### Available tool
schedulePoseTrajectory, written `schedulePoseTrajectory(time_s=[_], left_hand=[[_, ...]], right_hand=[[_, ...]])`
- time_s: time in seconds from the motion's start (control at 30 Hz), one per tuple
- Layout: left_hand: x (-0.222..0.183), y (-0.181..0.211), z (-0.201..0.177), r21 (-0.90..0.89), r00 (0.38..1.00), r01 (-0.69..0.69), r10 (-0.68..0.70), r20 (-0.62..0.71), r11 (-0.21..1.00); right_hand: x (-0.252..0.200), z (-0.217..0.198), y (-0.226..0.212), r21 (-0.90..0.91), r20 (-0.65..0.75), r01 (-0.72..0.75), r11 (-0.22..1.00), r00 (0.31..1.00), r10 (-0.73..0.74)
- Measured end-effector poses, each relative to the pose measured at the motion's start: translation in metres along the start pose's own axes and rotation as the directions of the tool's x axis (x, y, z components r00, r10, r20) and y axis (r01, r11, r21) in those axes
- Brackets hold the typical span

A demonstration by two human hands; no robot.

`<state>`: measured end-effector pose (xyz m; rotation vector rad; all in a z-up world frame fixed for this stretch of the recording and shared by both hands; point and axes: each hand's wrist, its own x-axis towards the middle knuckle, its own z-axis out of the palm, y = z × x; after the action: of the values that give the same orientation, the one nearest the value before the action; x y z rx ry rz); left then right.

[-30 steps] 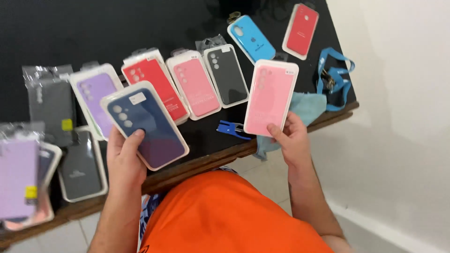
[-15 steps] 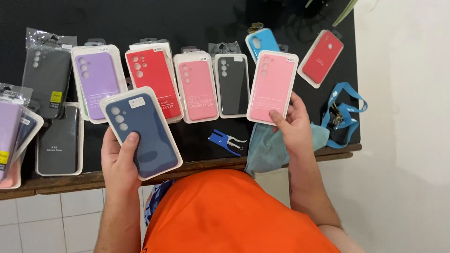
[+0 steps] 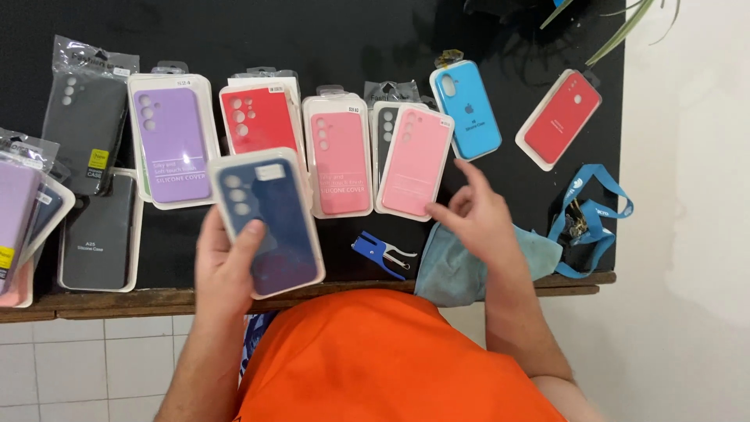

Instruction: The person sorts and arranges packaged phone cases on a black table, picking up and stacking them by color and model. They then walk to a wall display, hang a yellow phone case on a hook, and return to the table to continue organizing the remaining cases.

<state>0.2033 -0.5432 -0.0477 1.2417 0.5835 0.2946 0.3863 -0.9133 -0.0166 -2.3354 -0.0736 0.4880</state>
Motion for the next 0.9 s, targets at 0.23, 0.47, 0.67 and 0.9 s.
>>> schedulePoseTrajectory(time_s=[0.23, 0.47, 0.67, 0.9], left_hand=[[0.0, 0.02, 0.056, 0.049, 0.958, 0.056, -0.067, 0.279, 0.997], [0.01, 0.034, 0.074, 0.207, 0.889, 0.001, -0.095, 0.448, 0.978], [0.008, 0.011, 0.09, 0.02, 0.85, 0.051, -0.054, 0.523, 0.999], [0.002, 0.01, 0.102, -0.02, 0.799, 0.086, -0.057, 0.598, 0.996]], right_hand=[[0.012, 0.003, 0.003, 0.112, 0.004, 0.091, 0.99, 0.996, -0.092], [0.004, 0.0, -0.014, 0.253, 0.0, 0.187, 0.949, 0.981, -0.193], [-0.023, 0.017, -0.016, 0.395, 0.148, 0.223, 0.891, 0.942, -0.301], [-0.035, 0.027, -0.03, 0.396, 0.125, 0.326, 0.859, 0.907, -0.402]])
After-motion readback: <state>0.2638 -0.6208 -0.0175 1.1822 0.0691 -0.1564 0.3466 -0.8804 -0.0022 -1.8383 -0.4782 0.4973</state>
